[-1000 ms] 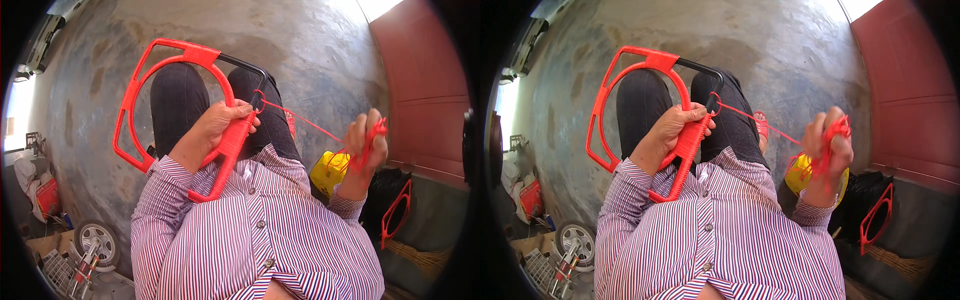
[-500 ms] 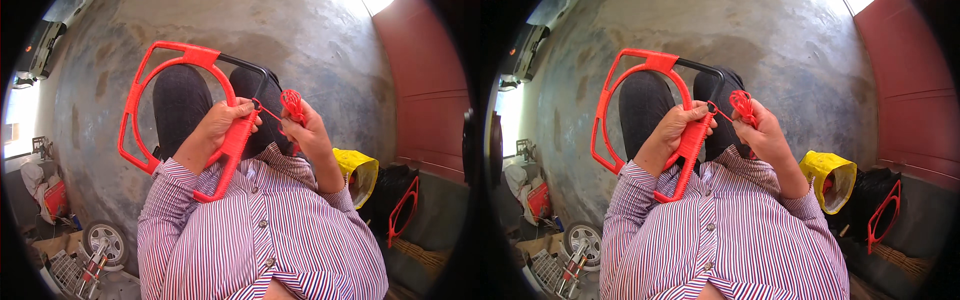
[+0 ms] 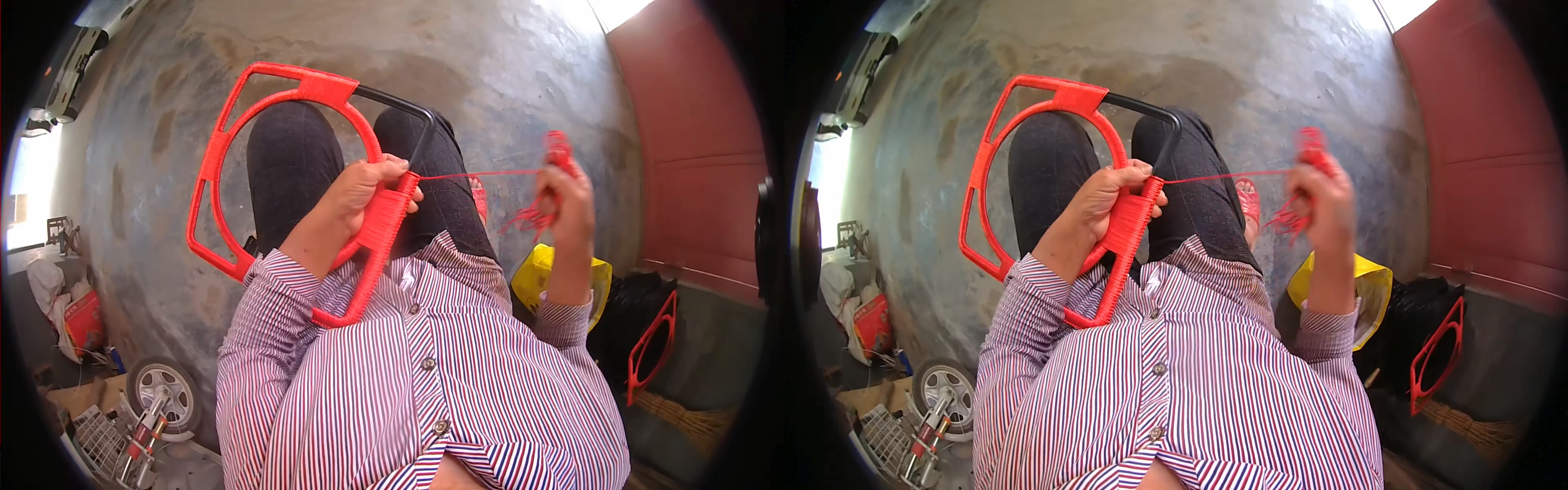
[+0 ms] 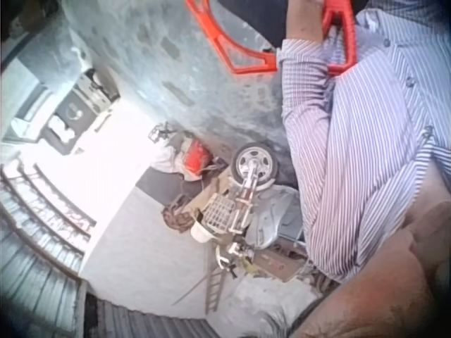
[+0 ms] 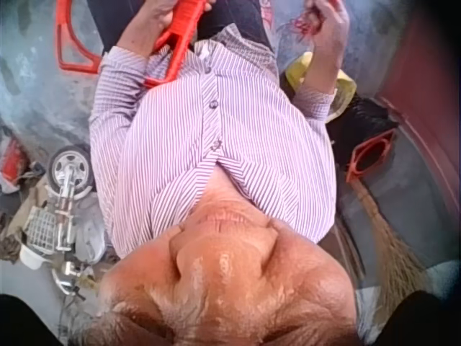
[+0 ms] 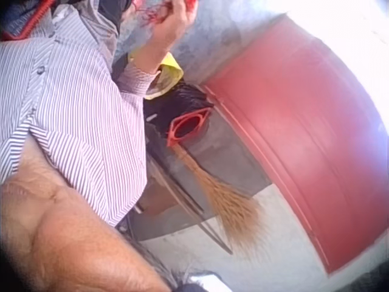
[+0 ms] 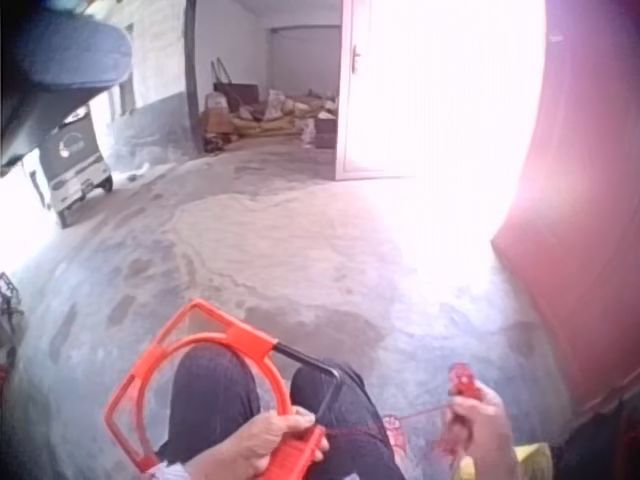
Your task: Weaving a red cord around a square metal frame to cover it.
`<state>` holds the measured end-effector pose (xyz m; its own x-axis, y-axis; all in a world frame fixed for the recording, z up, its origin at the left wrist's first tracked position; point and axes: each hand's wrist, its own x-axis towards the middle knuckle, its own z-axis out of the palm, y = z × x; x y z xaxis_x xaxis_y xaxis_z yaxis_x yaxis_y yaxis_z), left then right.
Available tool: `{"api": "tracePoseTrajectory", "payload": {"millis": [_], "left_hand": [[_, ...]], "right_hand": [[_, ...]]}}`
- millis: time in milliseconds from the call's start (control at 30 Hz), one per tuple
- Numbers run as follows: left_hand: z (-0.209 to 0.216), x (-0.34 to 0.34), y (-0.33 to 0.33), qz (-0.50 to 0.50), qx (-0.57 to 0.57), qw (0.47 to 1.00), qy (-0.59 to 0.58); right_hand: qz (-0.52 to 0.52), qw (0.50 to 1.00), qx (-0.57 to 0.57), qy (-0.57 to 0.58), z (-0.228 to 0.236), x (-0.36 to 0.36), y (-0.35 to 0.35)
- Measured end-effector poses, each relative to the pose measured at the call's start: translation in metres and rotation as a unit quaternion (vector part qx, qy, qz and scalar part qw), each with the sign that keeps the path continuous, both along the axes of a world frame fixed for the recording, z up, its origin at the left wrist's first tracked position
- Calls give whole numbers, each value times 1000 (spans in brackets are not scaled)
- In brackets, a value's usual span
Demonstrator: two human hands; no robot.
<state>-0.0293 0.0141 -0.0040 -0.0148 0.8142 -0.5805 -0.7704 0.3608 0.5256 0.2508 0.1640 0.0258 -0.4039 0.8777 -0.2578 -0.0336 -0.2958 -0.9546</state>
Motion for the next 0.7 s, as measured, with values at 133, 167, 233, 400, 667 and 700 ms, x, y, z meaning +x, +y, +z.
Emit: {"api": "tracePoseTrajectory", "payload": {"millis": [133, 167, 233, 400, 667, 700], "left_hand": [[5, 1, 1, 7, 4, 1000, -12], [4, 0, 0, 6, 11, 1000, -11], [0, 1, -1, 9, 28, 1000, -4], [-8, -1, -6, 47, 52, 997, 19], [-1, -2, -10, 25, 81, 996, -25], [-2, -2, -8, 20, 83, 996, -11]], "right_hand": [[-158, 969, -3, 188, -8, 63, 48], [-159, 964, -2, 212, 1, 59, 40], [-112, 970, 2, 213, 16, 36, 12], [431, 826, 356, -68, -11, -41, -50], [247, 867, 325, -287, -22, -112, -50], [231, 892, 318, -224, -26, -114, -48]]}}
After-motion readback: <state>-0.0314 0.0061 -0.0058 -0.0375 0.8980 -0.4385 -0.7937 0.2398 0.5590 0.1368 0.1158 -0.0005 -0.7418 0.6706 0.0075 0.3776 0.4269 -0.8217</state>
